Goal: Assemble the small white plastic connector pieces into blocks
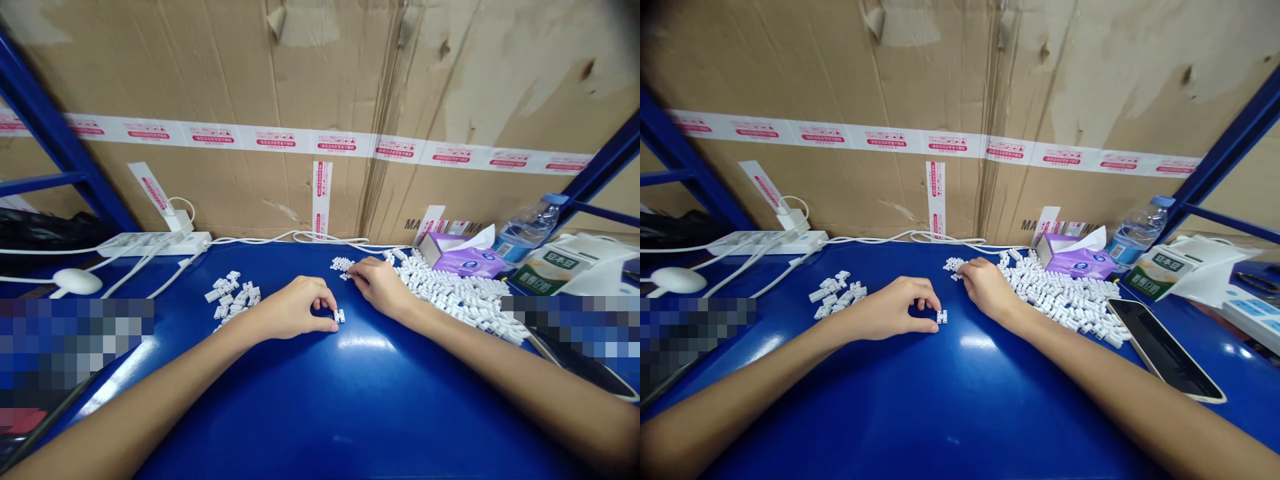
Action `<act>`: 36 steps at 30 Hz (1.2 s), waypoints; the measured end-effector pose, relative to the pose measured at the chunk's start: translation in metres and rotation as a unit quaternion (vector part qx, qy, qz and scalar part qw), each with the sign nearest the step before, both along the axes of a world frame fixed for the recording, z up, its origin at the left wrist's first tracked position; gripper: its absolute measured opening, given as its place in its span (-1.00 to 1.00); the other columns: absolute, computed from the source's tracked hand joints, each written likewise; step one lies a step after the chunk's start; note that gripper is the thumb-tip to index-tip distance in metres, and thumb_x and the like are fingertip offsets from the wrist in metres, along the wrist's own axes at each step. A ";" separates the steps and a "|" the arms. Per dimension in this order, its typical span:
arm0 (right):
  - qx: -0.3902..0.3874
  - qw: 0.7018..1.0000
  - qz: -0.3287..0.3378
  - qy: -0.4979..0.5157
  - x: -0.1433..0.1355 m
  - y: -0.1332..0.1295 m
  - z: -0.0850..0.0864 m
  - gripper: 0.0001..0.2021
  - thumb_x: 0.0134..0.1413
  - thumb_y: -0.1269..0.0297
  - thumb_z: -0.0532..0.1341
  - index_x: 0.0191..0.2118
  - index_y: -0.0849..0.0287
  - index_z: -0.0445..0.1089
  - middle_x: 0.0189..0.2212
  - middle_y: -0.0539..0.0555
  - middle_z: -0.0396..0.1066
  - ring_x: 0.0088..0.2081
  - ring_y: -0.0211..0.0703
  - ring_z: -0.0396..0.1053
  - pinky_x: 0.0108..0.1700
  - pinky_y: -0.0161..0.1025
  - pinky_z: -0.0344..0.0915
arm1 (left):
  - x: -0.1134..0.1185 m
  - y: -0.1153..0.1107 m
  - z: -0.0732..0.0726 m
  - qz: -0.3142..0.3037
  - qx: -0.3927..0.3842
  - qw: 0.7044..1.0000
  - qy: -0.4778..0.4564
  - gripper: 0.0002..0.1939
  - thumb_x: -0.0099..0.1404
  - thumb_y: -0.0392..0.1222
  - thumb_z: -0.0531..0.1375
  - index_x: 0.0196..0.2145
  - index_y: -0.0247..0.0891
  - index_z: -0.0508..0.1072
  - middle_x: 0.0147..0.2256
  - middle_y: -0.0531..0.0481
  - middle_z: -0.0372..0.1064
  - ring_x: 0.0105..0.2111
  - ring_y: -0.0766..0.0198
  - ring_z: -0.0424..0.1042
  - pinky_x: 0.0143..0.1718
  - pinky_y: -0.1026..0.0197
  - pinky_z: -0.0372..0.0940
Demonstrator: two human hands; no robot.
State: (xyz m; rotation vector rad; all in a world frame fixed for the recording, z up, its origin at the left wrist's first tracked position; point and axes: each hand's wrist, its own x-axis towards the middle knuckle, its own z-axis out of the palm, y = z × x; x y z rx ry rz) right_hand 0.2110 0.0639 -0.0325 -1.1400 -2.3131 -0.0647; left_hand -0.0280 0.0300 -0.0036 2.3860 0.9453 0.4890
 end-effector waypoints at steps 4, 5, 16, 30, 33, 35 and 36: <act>0.006 1.000 -0.002 -0.017 0.000 -0.002 0.003 -0.77 0.25 0.53 0.15 -0.15 0.23 0.56 -0.25 0.19 0.56 -0.16 0.03 0.44 -0.04 -0.06 0.36 | 0.001 -0.001 0.002 0.002 -0.003 1.000 0.002 -0.71 0.16 0.00 0.42 -0.23 -0.23 0.62 -0.26 -0.03 0.43 -0.31 0.21 0.42 -0.27 0.18 0.32; 0.007 1.000 -0.004 -0.019 0.001 -0.002 0.003 -0.77 0.26 0.53 0.15 -0.14 0.24 0.55 -0.25 0.19 0.56 -0.16 0.04 0.43 -0.04 -0.06 0.36 | 0.001 -0.001 0.002 0.002 -0.002 1.000 0.001 -0.71 0.16 0.00 0.42 -0.23 -0.23 0.62 -0.26 -0.03 0.43 -0.31 0.20 0.43 -0.26 0.18 0.32; 0.024 1.000 -0.008 0.008 0.003 -0.013 0.005 -0.76 0.32 0.51 0.08 -0.10 0.19 0.49 -0.21 0.18 0.52 -0.11 0.03 0.40 -0.03 -0.05 0.37 | 0.001 -0.001 0.003 -0.007 0.008 1.000 0.008 -0.75 0.19 -0.02 0.40 -0.24 -0.20 0.62 -0.26 -0.03 0.45 -0.29 0.19 0.43 -0.24 0.17 0.32; -0.122 0.992 0.034 0.004 0.009 -0.046 0.014 -0.74 0.31 0.48 0.15 -0.07 0.16 0.58 -0.20 0.14 0.54 -0.18 -0.07 0.50 -0.06 -0.13 0.41 | 0.004 -0.006 0.002 0.004 0.016 1.000 0.010 -0.83 0.26 -0.07 0.32 -0.25 -0.19 0.60 -0.25 -0.02 0.46 -0.26 0.18 0.43 -0.23 0.17 0.31; -0.123 0.991 0.055 -0.004 0.014 -0.048 0.016 -0.73 0.33 0.45 0.14 -0.02 0.14 0.57 -0.19 0.15 0.53 -0.19 -0.09 0.49 -0.07 -0.14 0.41 | 0.006 -0.007 0.000 0.004 0.025 1.000 0.007 -0.83 0.27 -0.07 0.32 -0.23 -0.19 0.59 -0.24 -0.02 0.47 -0.25 0.18 0.43 -0.22 0.16 0.31; -0.125 0.989 0.073 -0.014 0.017 -0.049 0.018 -0.69 0.33 0.47 0.13 0.04 0.13 0.55 -0.18 0.16 0.52 -0.18 -0.09 0.49 -0.08 -0.14 0.42 | 0.007 -0.008 -0.001 0.003 0.033 0.999 0.005 -0.83 0.29 -0.08 0.31 -0.22 -0.19 0.59 -0.24 -0.02 0.47 -0.25 0.17 0.44 -0.22 0.16 0.31; -0.126 0.988 0.081 -0.017 0.018 -0.050 0.019 -0.68 0.32 0.48 0.13 0.06 0.14 0.53 -0.17 0.17 0.51 -0.17 -0.09 0.48 -0.07 -0.14 0.42 | 0.008 -0.009 -0.002 0.003 0.036 0.999 0.005 -0.83 0.29 -0.08 0.30 -0.22 -0.19 0.59 -0.24 -0.02 0.47 -0.24 0.18 0.44 -0.22 0.16 0.31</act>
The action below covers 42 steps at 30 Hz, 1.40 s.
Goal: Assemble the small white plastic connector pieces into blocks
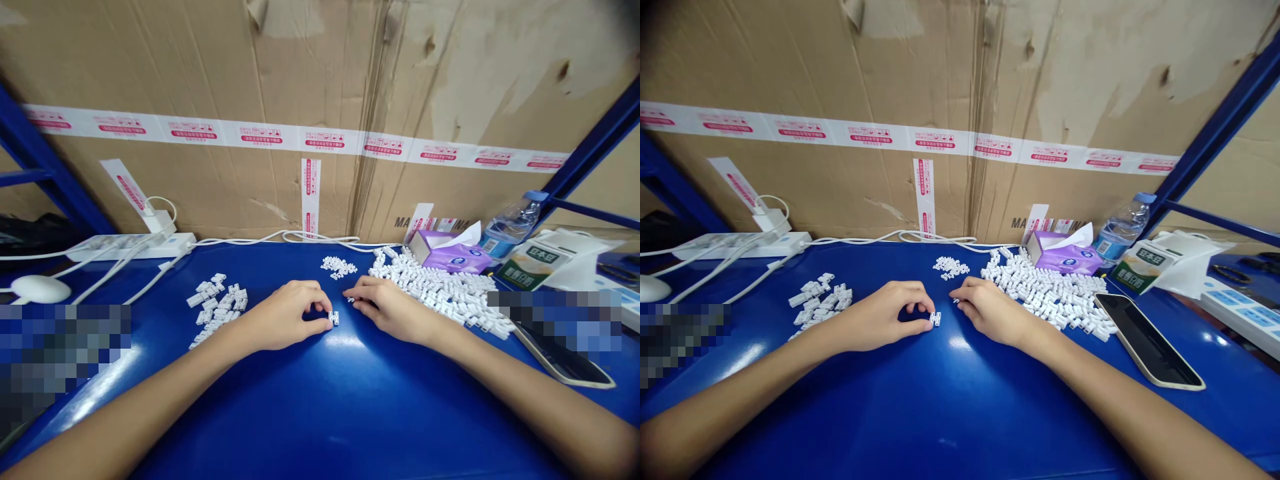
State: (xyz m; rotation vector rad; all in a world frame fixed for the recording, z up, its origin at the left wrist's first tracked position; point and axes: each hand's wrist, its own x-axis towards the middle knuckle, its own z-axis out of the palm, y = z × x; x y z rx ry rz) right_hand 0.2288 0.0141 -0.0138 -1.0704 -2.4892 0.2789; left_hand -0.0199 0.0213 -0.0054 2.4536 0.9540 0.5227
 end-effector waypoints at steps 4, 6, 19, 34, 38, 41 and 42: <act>-0.013 1.000 0.018 0.011 0.002 0.000 0.003 -0.70 0.31 0.50 0.14 0.03 0.14 0.53 -0.16 0.15 0.54 -0.15 -0.10 0.49 -0.04 -0.13 0.42 | 0.002 -0.003 0.000 0.006 0.008 1.000 0.006 -0.84 0.30 -0.10 0.30 -0.21 -0.18 0.59 -0.23 -0.02 0.47 -0.23 0.17 0.44 -0.23 0.16 0.30; -0.022 0.999 0.024 0.025 0.002 0.000 0.003 -0.77 0.31 0.48 0.18 -0.05 0.16 0.55 -0.20 0.12 0.54 -0.18 -0.11 0.49 -0.05 -0.14 0.42 | 0.003 -0.004 0.000 0.008 0.010 1.000 0.008 -0.85 0.30 -0.11 0.30 -0.21 -0.18 0.59 -0.23 -0.02 0.47 -0.23 0.17 0.44 -0.23 0.16 0.30; 0.003 0.997 0.061 0.042 0.003 0.001 0.001 -0.81 0.31 0.46 0.22 -0.12 0.16 0.59 -0.15 0.13 0.54 -0.12 -0.10 0.47 -0.02 -0.13 0.40 | 0.003 -0.005 0.001 0.009 0.006 1.000 0.009 -0.84 0.30 -0.10 0.31 -0.19 -0.19 0.59 -0.23 -0.01 0.47 -0.24 0.19 0.44 -0.23 0.18 0.30; -0.049 0.992 0.090 0.073 -0.001 -0.007 0.006 -0.86 0.32 0.46 0.20 -0.19 0.17 0.52 -0.25 0.07 0.51 -0.19 -0.15 0.42 -0.09 -0.17 0.32 | 0.013 -0.017 0.000 0.013 0.019 1.000 -0.001 -0.89 0.29 -0.18 0.30 -0.22 -0.16 0.59 -0.25 0.05 0.49 -0.26 0.23 0.46 -0.22 0.18 0.26; -0.126 0.978 0.115 0.117 0.000 -0.010 0.013 -0.88 0.34 0.40 0.22 -0.20 0.17 0.53 -0.27 0.05 0.50 -0.24 -0.22 0.44 -0.15 -0.24 0.35 | 0.013 -0.017 0.000 0.021 0.000 1.000 -0.005 -0.88 0.28 -0.17 0.30 -0.22 -0.15 0.61 -0.26 0.04 0.49 -0.27 0.22 0.45 -0.23 0.18 0.25; -0.160 0.972 0.134 0.113 0.000 -0.012 0.014 -0.87 0.34 0.39 0.22 -0.19 0.17 0.55 -0.25 0.05 0.49 -0.24 -0.22 0.46 -0.16 -0.25 0.36 | 0.013 -0.018 0.000 0.022 -0.010 1.000 -0.007 -0.88 0.27 -0.16 0.30 -0.23 -0.16 0.61 -0.27 0.04 0.49 -0.27 0.22 0.44 -0.24 0.18 0.25; -0.160 0.971 0.136 0.111 -0.001 -0.012 0.014 -0.87 0.34 0.39 0.22 -0.19 0.17 0.55 -0.25 0.05 0.49 -0.23 -0.22 0.46 -0.15 -0.25 0.36 | 0.013 -0.018 0.000 0.021 -0.011 1.000 -0.008 -0.88 0.27 -0.16 0.30 -0.23 -0.16 0.61 -0.27 0.04 0.49 -0.27 0.22 0.44 -0.24 0.18 0.24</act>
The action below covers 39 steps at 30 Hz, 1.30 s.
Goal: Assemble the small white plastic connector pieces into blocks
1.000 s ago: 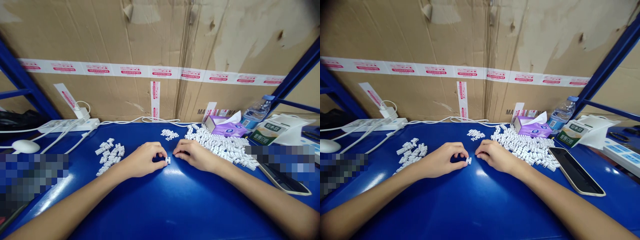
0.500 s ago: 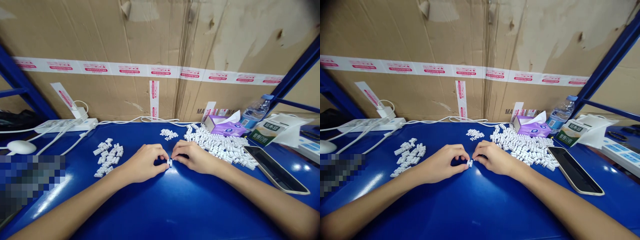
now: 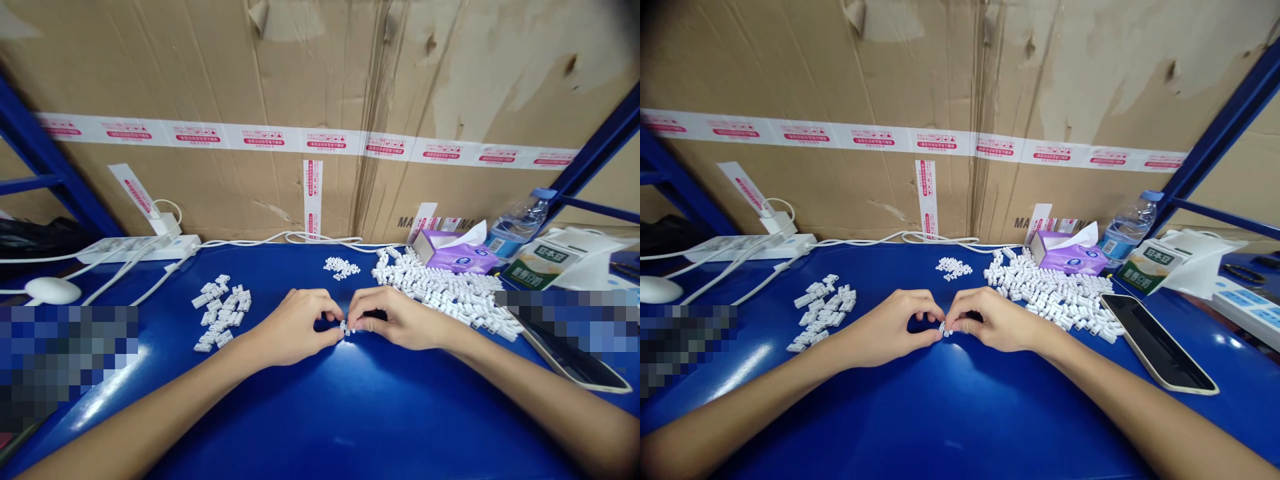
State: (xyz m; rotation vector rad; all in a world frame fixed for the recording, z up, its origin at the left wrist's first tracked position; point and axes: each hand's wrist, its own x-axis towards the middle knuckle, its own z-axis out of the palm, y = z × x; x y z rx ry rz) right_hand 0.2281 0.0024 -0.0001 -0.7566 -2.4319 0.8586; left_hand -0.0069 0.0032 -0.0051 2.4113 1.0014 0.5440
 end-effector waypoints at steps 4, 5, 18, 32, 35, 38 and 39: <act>0.010 1.000 -0.007 0.003 -0.002 0.002 -0.003 -0.85 0.35 0.39 0.21 -0.18 0.16 0.56 -0.24 0.06 0.49 -0.22 -0.22 0.46 -0.12 -0.24 0.36 | 0.000 0.000 -0.001 0.002 0.001 1.000 -0.002 -0.90 0.26 -0.17 0.30 -0.25 -0.16 0.59 -0.27 0.05 0.49 -0.26 0.21 0.44 -0.24 0.18 0.23; 0.009 1.000 -0.008 0.005 -0.002 0.002 -0.004 -0.85 0.35 0.39 0.20 -0.18 0.16 0.55 -0.23 0.06 0.49 -0.22 -0.22 0.46 -0.12 -0.24 0.36 | 0.000 -0.001 -0.001 0.004 0.002 1.000 0.000 -0.91 0.26 -0.18 0.29 -0.26 -0.16 0.59 -0.27 0.05 0.49 -0.26 0.21 0.44 -0.24 0.18 0.23; 0.003 1.000 -0.014 0.001 -0.005 -0.001 -0.005 -0.83 0.39 0.38 0.16 -0.21 0.17 0.51 -0.23 0.05 0.45 -0.18 -0.21 0.43 -0.07 -0.22 0.34 | 0.003 0.000 -0.001 0.006 0.006 1.000 0.004 -0.91 0.27 -0.16 0.29 -0.26 -0.12 0.59 -0.29 0.08 0.49 -0.26 0.21 0.44 -0.21 0.14 0.19; -0.034 0.999 -0.017 0.029 -0.005 0.001 -0.005 -0.82 0.40 0.31 0.15 -0.24 0.18 0.47 -0.20 0.09 0.44 -0.14 -0.17 0.41 -0.02 -0.16 0.35 | 0.003 -0.002 0.002 0.009 0.007 1.000 0.014 -0.90 0.27 -0.17 0.29 -0.25 -0.14 0.58 -0.27 0.07 0.50 -0.24 0.19 0.46 -0.20 0.15 0.22; -0.034 0.999 -0.014 0.024 -0.005 0.001 -0.005 -0.81 0.41 0.30 0.15 -0.23 0.17 0.47 -0.18 0.09 0.44 -0.13 -0.16 0.42 -0.01 -0.16 0.35 | 0.003 -0.003 0.002 0.007 0.009 1.000 0.013 -0.92 0.27 -0.17 0.28 -0.27 -0.16 0.58 -0.28 0.07 0.50 -0.25 0.19 0.45 -0.19 0.14 0.22; -0.024 0.999 -0.018 0.018 -0.006 0.000 -0.006 -0.81 0.41 0.31 0.14 -0.24 0.17 0.47 -0.18 0.09 0.44 -0.13 -0.16 0.42 -0.01 -0.16 0.35 | 0.003 -0.003 0.002 0.007 0.006 1.000 0.010 -0.92 0.27 -0.19 0.28 -0.26 -0.15 0.58 -0.29 0.07 0.50 -0.25 0.19 0.45 -0.20 0.16 0.22; -0.020 0.999 -0.019 0.016 -0.006 -0.001 -0.007 -0.81 0.41 0.32 0.14 -0.24 0.18 0.47 -0.19 0.09 0.43 -0.13 -0.17 0.42 -0.01 -0.16 0.35 | 0.003 -0.003 0.002 0.007 0.005 1.000 0.010 -0.91 0.27 -0.19 0.28 -0.26 -0.14 0.59 -0.29 0.08 0.50 -0.25 0.19 0.45 -0.20 0.16 0.22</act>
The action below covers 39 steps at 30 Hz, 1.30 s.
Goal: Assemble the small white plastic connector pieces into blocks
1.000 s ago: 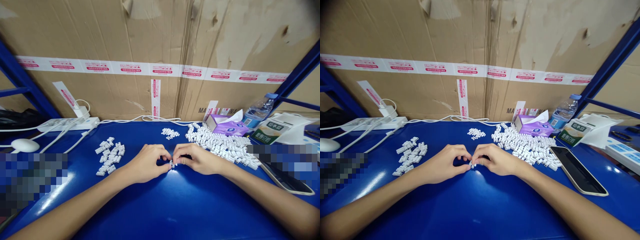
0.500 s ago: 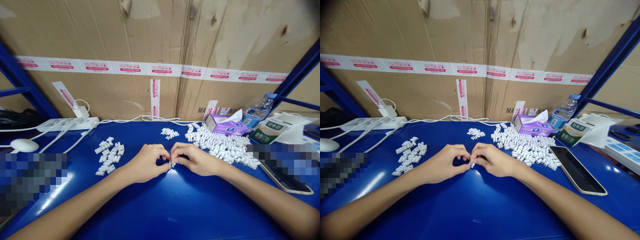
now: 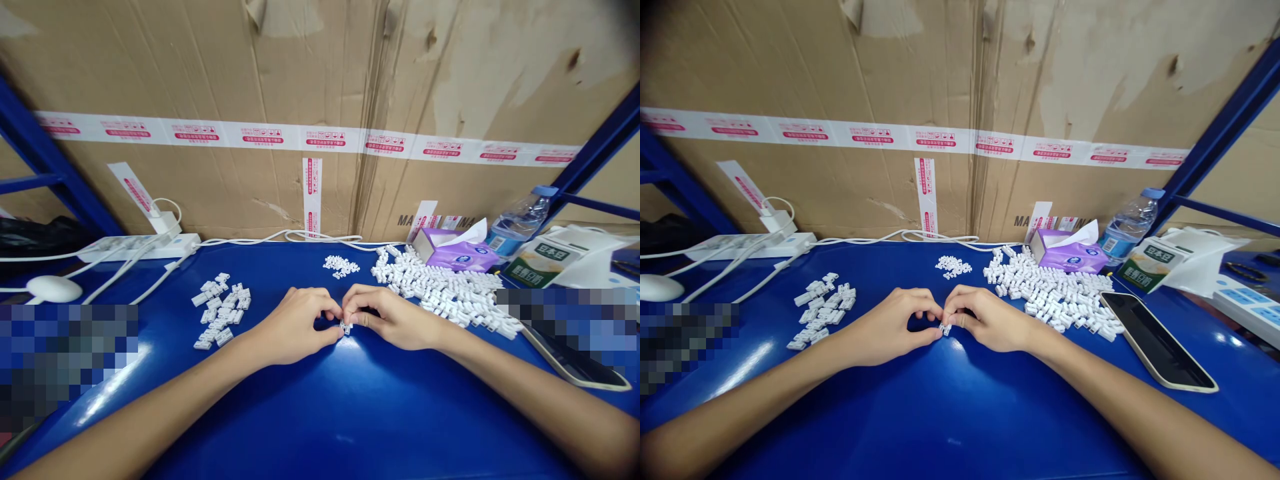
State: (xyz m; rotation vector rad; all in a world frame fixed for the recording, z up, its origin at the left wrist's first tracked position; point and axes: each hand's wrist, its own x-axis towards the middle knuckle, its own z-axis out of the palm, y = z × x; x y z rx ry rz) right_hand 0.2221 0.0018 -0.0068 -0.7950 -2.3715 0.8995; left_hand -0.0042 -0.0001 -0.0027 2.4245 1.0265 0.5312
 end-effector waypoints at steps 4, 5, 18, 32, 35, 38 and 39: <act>0.004 1.000 -0.001 -0.001 0.000 -0.001 -0.001 -0.81 0.41 0.35 0.13 -0.23 0.18 0.47 -0.19 0.08 0.42 -0.13 -0.18 0.41 -0.01 -0.19 0.34 | 0.000 0.000 0.000 0.002 0.003 1.000 0.007 -0.91 0.27 -0.17 0.28 -0.26 -0.13 0.59 -0.28 0.07 0.50 -0.23 0.17 0.45 -0.15 0.12 0.21; 0.001 1.000 0.001 0.001 0.000 0.000 -0.001 -0.81 0.41 0.35 0.13 -0.23 0.18 0.47 -0.19 0.08 0.42 -0.13 -0.18 0.41 -0.01 -0.19 0.34 | 0.000 0.000 0.000 0.002 0.004 1.000 0.009 -0.91 0.27 -0.17 0.28 -0.26 -0.14 0.59 -0.28 0.07 0.50 -0.22 0.17 0.45 -0.14 0.11 0.21; -0.008 1.000 0.002 -0.001 -0.001 -0.002 0.000 -0.80 0.42 0.34 0.13 -0.24 0.16 0.47 -0.16 0.08 0.38 -0.10 -0.18 0.39 0.02 -0.17 0.34 | 0.000 0.000 0.000 -0.002 0.007 1.000 0.014 -0.90 0.29 -0.15 0.26 -0.24 -0.12 0.59 -0.28 0.08 0.49 -0.22 0.17 0.45 -0.11 0.09 0.20; -0.014 0.999 -0.049 0.010 -0.003 -0.002 -0.003 -0.90 0.31 0.33 0.24 -0.18 0.17 0.51 -0.29 0.04 0.52 -0.29 -0.20 0.45 -0.20 -0.23 0.36 | 0.000 0.001 -0.001 0.003 0.013 1.000 0.018 -0.92 0.28 -0.15 0.28 -0.30 -0.18 0.54 -0.29 0.06 0.48 -0.24 0.17 0.45 -0.18 0.13 0.22; -0.033 0.999 -0.039 0.012 -0.001 0.000 -0.002 -0.89 0.32 0.32 0.23 -0.21 0.17 0.52 -0.30 0.03 0.56 -0.29 -0.20 0.47 -0.21 -0.25 0.36 | 0.000 0.001 0.000 0.004 0.005 1.000 0.012 -0.90 0.28 -0.15 0.29 -0.25 -0.17 0.57 -0.27 0.04 0.50 -0.22 0.16 0.46 -0.18 0.12 0.23; -0.038 0.999 -0.034 0.012 0.000 0.001 -0.001 -0.87 0.32 0.30 0.23 -0.22 0.17 0.53 -0.30 0.04 0.57 -0.29 -0.20 0.47 -0.20 -0.24 0.37 | 0.000 0.001 -0.001 0.004 0.005 1.000 0.008 -0.88 0.27 -0.14 0.30 -0.23 -0.16 0.58 -0.26 0.05 0.50 -0.21 0.16 0.46 -0.16 0.12 0.23; -0.036 0.999 -0.032 0.010 0.000 0.002 -0.001 -0.86 0.33 0.29 0.22 -0.22 0.18 0.53 -0.29 0.04 0.56 -0.28 -0.19 0.47 -0.19 -0.24 0.37 | 0.000 0.001 -0.001 0.004 0.006 1.000 0.008 -0.88 0.27 -0.14 0.30 -0.23 -0.15 0.58 -0.26 0.06 0.49 -0.21 0.17 0.46 -0.15 0.11 0.23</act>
